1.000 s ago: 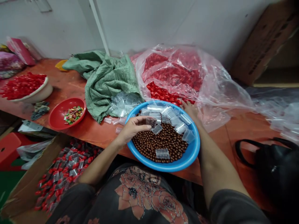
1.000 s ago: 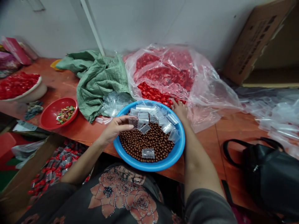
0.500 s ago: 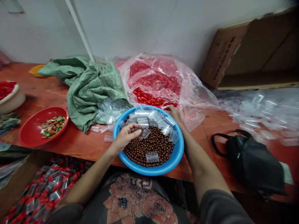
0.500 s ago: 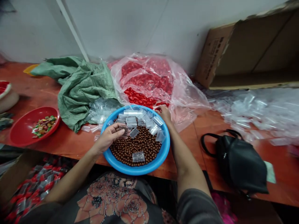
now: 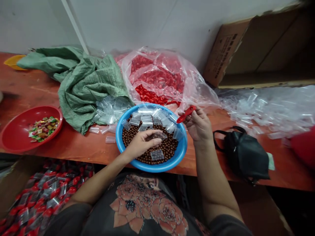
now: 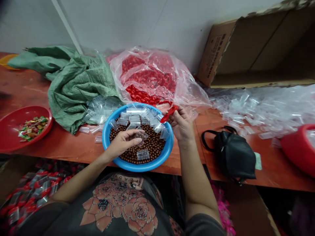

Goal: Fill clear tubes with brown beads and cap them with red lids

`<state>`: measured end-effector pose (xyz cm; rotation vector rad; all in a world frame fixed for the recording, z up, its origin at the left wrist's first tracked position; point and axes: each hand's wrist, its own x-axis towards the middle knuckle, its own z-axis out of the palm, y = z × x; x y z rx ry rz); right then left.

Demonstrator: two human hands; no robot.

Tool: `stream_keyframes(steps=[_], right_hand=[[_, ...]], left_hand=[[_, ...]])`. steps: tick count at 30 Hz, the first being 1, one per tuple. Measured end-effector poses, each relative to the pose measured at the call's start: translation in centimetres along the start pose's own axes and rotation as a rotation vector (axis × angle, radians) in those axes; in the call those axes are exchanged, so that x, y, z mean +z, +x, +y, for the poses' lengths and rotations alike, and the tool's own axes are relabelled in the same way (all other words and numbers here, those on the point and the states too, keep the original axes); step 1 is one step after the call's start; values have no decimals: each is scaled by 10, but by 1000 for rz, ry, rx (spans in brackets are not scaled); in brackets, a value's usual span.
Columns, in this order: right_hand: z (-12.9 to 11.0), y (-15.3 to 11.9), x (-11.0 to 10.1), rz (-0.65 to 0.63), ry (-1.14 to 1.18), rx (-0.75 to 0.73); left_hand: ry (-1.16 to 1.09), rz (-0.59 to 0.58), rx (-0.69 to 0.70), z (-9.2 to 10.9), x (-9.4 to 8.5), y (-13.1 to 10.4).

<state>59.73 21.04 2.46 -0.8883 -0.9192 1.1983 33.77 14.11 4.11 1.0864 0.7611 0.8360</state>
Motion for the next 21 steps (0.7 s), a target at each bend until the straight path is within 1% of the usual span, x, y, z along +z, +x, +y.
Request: stream_keyframes(steps=[3,5,7,9,12,14,15,18,21], right_hand=[[-7,-35,35,-73,29,61],[-5,-56,55,-61,62,61],[1,-74,71,-24,71,36],[8,-90,82,-16,-21,-17],[14,-107,90,-75,-339,-183],[16,-113,91,-125,-528,-324],[16,-115,91,-143,-586,-382],[15,-118,91,-174,-663,-464],[17,-122,94,-134,-690,-471]], left_hand=[[15,-41,8,3,3,-6],[28,-60,10,3,2,-11],[31,-43,22,0,1,-15],[18,6,37,-5,-1,-18],[20,77,66,-9,-3,-22],[63,95,91,-11,-5,-24],[96,97,107,-12,-6,-25],[166,105,140,-13,-7,-27],[189,107,146,-13,-7,-28]])
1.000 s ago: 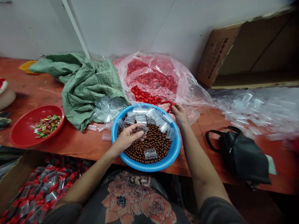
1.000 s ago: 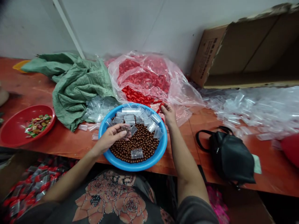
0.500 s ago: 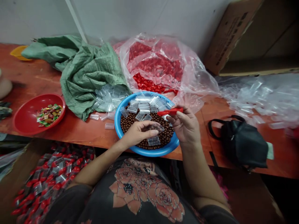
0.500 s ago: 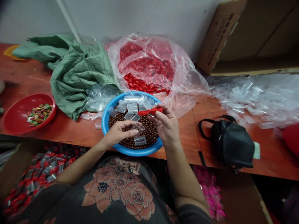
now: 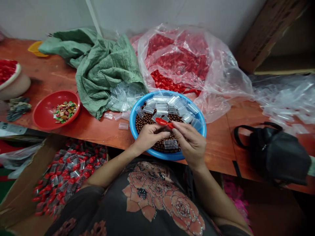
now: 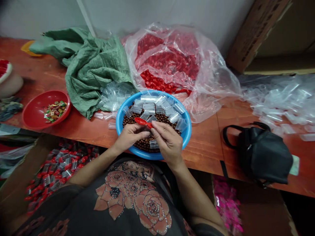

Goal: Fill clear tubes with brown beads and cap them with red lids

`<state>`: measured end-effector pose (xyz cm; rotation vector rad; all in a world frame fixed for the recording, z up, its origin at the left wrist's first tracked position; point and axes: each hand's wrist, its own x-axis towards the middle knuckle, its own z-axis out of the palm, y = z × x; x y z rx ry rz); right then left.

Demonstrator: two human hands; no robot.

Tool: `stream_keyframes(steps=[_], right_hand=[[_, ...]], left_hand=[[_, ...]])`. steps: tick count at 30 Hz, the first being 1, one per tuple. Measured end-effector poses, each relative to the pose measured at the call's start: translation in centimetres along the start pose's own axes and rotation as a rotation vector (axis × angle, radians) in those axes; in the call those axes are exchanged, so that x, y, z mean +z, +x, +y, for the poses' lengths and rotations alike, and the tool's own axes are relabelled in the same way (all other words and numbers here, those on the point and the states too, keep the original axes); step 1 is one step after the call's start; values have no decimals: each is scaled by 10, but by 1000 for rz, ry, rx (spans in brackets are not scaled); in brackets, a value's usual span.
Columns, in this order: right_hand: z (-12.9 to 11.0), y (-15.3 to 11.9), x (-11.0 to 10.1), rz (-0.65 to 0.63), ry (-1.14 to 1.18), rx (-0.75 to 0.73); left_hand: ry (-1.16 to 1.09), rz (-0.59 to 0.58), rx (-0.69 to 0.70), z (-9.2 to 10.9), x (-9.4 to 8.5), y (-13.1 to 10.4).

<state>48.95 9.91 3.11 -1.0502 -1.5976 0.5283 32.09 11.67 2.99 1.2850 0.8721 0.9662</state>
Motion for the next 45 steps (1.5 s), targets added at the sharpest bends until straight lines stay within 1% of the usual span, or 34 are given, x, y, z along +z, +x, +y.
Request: stream_keyframes(steps=[3,6,9,12,16,18,23,26,29,32,33,35,37,39,41,43,45], right_hand=[[-6,-5,6,113,13,82],[-10,-10,13,225,86,182],[-10,-11,18,291,179,260],[-9,-11,20,307,241,306],[-9,-11,22,334,179,228],[-9,-11,23,337,185,233],[-3,-12,25,323,351,430],[-1,-13,27,312,389,461],[0,-14,27,311,329,409],[0,-17,24,278,190,280],[1,-18,22,236,131,219],[5,-18,17,106,7,77],[10,-18,12,-19,-126,-75],[15,-16,7,-81,-252,-201],[17,-15,5,-104,-334,-277],[17,-14,4,-147,-366,-330],[16,-14,4,-212,-386,-373]], left_hand=[[48,3,26,2,2,-1],[113,12,46,6,5,-3],[144,10,50,12,7,-4],[156,18,52,13,8,-4],[106,27,37,10,10,-5],[85,19,33,8,10,-6],[172,31,67,7,9,-7],[227,56,88,6,9,-8],[194,61,68,3,12,-8],[57,89,16,1,13,-7],[8,100,-7,1,12,-7],[-58,113,-44,2,10,-7],[-87,98,-69,4,7,-7],[-149,90,-101,4,5,-5],[-294,83,-194,4,5,-3],[-459,67,-313,4,7,1],[-549,50,-386,3,10,3]])
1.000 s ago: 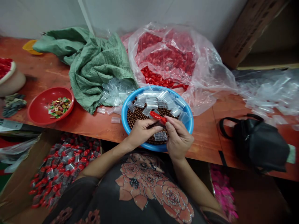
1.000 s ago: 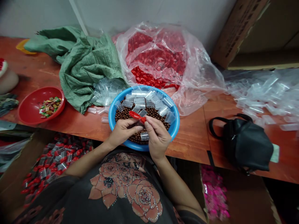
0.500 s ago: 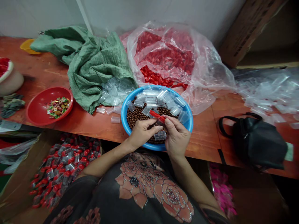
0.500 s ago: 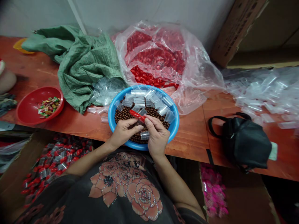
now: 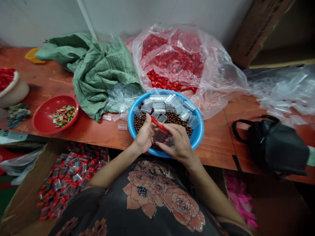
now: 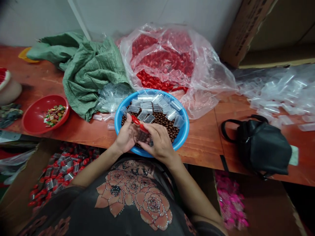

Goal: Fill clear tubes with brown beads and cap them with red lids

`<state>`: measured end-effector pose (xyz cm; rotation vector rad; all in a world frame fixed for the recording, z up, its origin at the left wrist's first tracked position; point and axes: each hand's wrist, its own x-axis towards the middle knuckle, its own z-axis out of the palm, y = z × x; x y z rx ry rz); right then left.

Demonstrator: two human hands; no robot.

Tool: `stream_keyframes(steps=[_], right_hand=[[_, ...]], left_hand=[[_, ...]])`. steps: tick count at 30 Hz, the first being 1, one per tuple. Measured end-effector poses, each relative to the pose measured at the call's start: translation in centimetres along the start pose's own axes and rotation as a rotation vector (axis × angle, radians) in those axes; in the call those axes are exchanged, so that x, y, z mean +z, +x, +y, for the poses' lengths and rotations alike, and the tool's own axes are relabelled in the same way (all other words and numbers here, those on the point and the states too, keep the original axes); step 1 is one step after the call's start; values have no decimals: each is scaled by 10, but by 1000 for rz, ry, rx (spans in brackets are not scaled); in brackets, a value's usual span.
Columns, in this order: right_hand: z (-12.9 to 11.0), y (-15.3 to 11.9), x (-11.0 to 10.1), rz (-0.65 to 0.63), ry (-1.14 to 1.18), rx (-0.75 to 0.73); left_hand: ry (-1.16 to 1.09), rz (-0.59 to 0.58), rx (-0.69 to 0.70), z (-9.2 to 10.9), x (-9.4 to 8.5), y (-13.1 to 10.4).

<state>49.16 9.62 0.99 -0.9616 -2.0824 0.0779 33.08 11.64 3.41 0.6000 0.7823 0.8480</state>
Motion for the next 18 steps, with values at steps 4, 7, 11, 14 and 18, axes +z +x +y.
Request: stream_keyframes(steps=[4,7,11,14,18], right_hand=[[-2,1,1,-84,-80,-21],[3,1,2,-69,-111,-60],[12,0,0,-88,-42,-166],[16,-1,-6,-71,-55,-180],[15,-3,-11,-7,-78,-161]], left_hand=[[8,51,-5,-4,4,2],[33,28,-16,-6,4,0],[16,-89,-76,-3,0,-4],[26,-182,-70,-1,-2,-6],[59,-212,-2,-4,-6,-7]])
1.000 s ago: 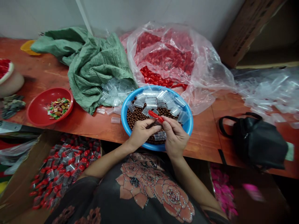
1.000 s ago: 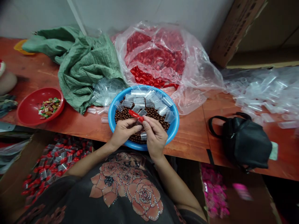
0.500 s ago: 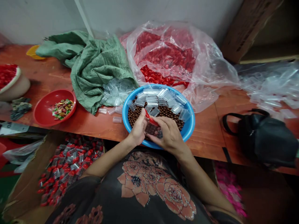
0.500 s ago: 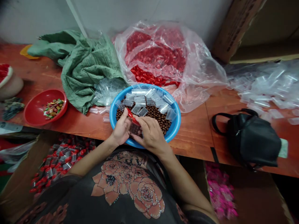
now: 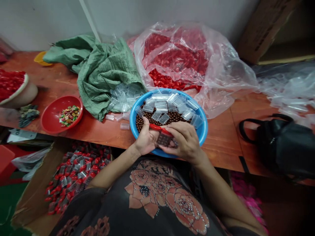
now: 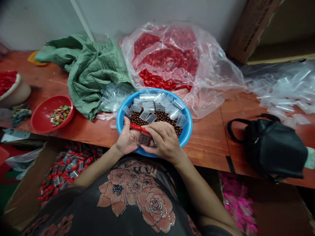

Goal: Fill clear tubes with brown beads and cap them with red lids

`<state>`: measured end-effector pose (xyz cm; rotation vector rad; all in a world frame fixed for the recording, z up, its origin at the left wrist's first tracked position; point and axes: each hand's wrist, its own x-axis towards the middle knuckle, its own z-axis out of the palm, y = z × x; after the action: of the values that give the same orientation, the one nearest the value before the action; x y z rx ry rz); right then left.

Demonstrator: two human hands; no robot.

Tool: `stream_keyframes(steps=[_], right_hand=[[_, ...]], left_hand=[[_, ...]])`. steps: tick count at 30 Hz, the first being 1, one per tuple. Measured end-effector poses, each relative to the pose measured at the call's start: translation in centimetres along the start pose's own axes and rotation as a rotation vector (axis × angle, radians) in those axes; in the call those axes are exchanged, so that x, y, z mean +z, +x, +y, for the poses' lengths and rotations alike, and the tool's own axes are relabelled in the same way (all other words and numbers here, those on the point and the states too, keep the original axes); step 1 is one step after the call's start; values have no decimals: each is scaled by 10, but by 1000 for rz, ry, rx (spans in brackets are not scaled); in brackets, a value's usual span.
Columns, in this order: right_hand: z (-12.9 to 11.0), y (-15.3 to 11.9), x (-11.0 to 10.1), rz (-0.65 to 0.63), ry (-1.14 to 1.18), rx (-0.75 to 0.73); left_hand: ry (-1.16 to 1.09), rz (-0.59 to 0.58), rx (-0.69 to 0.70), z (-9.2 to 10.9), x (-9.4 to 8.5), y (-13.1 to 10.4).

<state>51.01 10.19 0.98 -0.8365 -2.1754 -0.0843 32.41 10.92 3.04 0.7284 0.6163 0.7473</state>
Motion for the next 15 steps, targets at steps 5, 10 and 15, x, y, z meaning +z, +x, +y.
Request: stream_keyframes(steps=[5,10,15], right_hand=[[-3,-5,2,61,58,75],[-6,-5,4,76,-1,14],[-12,-1,6,61,-65,-49]], left_hand=[[7,-98,-13,-9,-10,-5],[-1,-57,-54,-7,-12,-10],[-69,155,-88,2,1,-9]])
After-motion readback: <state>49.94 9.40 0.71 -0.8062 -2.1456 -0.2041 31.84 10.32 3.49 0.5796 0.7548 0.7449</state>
